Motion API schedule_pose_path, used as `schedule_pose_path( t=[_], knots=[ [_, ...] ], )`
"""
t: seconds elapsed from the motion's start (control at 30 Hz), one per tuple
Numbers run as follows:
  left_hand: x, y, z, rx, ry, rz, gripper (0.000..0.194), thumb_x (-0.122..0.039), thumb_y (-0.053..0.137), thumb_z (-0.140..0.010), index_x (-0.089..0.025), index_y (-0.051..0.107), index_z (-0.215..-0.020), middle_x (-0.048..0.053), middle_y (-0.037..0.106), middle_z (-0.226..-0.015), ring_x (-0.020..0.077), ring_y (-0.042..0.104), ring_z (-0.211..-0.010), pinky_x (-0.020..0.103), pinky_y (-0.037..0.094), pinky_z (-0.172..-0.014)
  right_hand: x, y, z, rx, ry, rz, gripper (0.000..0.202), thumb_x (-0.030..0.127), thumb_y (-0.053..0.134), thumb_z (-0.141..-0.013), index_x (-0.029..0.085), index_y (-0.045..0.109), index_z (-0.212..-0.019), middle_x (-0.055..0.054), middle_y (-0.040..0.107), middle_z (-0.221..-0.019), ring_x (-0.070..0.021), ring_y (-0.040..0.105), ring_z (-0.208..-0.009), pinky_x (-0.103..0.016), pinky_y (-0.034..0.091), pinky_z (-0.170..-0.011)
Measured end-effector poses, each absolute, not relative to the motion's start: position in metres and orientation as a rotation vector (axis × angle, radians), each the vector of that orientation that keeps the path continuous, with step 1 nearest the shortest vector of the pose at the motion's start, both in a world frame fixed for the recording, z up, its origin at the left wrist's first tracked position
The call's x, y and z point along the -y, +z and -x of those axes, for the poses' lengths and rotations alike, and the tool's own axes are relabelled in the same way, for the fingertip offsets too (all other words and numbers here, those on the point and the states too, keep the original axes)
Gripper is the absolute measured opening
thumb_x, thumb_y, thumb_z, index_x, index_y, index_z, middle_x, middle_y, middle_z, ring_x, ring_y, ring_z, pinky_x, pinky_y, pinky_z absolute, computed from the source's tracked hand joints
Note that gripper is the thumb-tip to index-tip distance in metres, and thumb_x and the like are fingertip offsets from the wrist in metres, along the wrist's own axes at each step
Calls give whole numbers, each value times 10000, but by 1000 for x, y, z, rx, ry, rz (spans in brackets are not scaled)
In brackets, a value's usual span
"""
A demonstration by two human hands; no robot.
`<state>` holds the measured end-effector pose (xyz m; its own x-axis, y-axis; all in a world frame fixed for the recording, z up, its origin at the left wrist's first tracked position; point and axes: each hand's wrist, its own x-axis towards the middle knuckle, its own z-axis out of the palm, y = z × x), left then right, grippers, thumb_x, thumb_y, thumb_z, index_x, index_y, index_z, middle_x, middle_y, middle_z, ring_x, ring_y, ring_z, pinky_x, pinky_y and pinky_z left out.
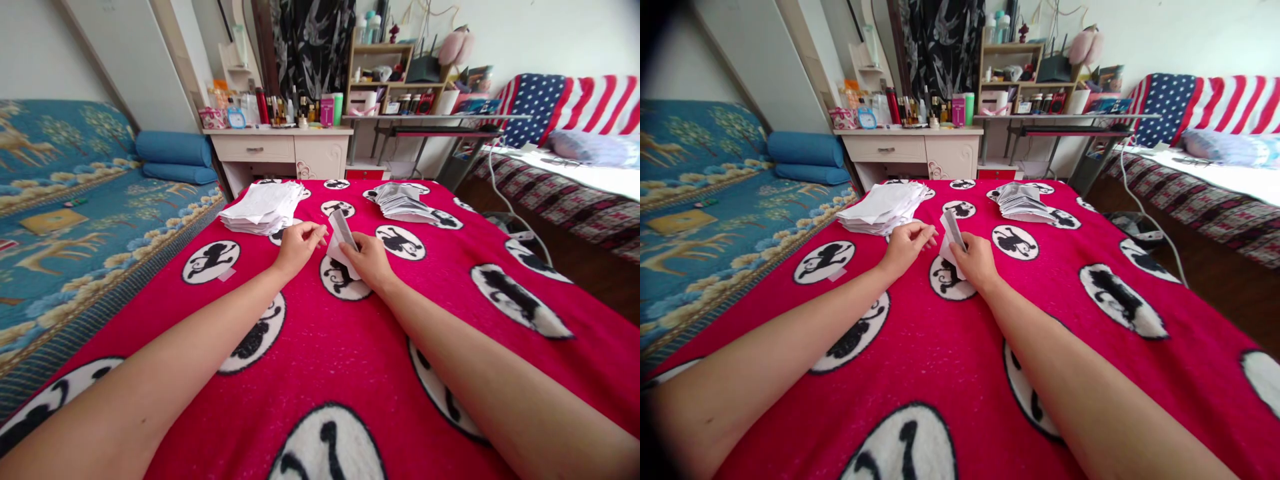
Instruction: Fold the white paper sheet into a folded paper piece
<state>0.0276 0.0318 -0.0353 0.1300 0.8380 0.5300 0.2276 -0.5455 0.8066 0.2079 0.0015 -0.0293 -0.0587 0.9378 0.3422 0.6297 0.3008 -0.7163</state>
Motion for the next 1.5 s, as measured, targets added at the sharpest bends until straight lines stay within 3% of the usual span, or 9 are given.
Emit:
schedule_pose_path(
  t=[0.13, 0.33, 0.53, 0.6, 0.87, 1.13, 1.2, 1.37, 1.5],
  knots=[
    [-46, -26, -52, -933, 1353, -1571, 360, -430, 626, -924, -125, 655, -734, 32, 605, -597, 96, 531, -482, 189, 406, -472, -2, -30, -208, 1780, 511, 1415, 229, 297, 565, -848, 104, 607, -732, -2, 508, -616, -70, 372, -566, -234, 226, -586],
    [-53, -42, -70, -962, 1353, -1405, 333, -384, 628, -942, -110, 658, -756, 26, 600, -597, 74, 513, -475, 165, 391, -466, 0, -28, -211, 1670, 642, 1433, 239, 287, 578, -844, 82, 700, -819, -12, 565, -657, -67, 400, -574, -214, 247, -567],
    [-53, -50, -68, -933, 1269, -1542, 276, -285, 609, -956, -103, 667, -758, 28, 619, -634, 75, 523, -501, 170, 406, -486, -15, -34, -211, 1505, 849, 1460, 340, 411, 657, -797, 78, 720, -815, -31, 559, -631, -81, 419, -540, -205, 237, -510],
    [-53, -47, -66, -939, 1277, -1486, 240, -252, 596, -962, -100, 675, -794, 26, 625, -644, 80, 538, -513, 169, 409, -488, -25, -34, -210, 1382, 907, 1498, 292, 353, 654, -786, 73, 721, -839, -43, 588, -657, -93, 448, -545, -210, 267, -516],
    [-50, -44, -66, -939, 1296, -1413, 147, -244, 707, -880, -103, 682, -914, 41, 676, -779, 103, 575, -595, 171, 427, -474, -35, -32, -202, 1501, 213, 1689, 246, 285, 561, -863, 145, 751, -932, -64, 653, -845, -145, 515, -739, -254, 277, -648],
    [-50, -46, -64, -842, 1392, -1437, 238, -308, 773, -790, -115, 647, -848, 51, 687, -797, 130, 635, -711, 203, 501, -647, -18, -35, -192, 1862, 93, 1443, 276, 269, 540, -857, 158, 711, -1043, -87, 610, -971, -149, 507, -762, -263, 268, -627],
    [-48, -44, -62, -845, 1397, -1448, 251, -321, 774, -781, -114, 650, -850, 54, 688, -814, 130, 638, -734, 204, 507, -677, -16, -34, -193, 1869, 125, 1385, 259, 300, 524, -877, 152, 695, -1003, -84, 595, -958, -150, 505, -777, -259, 298, -649],
    [-41, -39, -60, -870, 1321, -1350, 306, -428, 679, -855, -129, 620, -880, 57, 672, -823, 152, 644, -731, 191, 494, -538, -19, -32, -199, 1933, 316, 1158, 280, 268, 381, -936, 132, 560, -768, -72, 524, -857, -144, 497, -813, -257, 361, -754],
    [-38, -37, -60, -893, 1300, -1339, 242, -371, 637, -890, -136, 588, -854, 43, 650, -774, 139, 632, -684, 175, 477, -511, -21, -32, -202, 1892, 431, 1105, 374, 331, 336, -977, 129, 528, -727, -63, 507, -819, -134, 495, -797, -254, 356, -751]
  ],
)
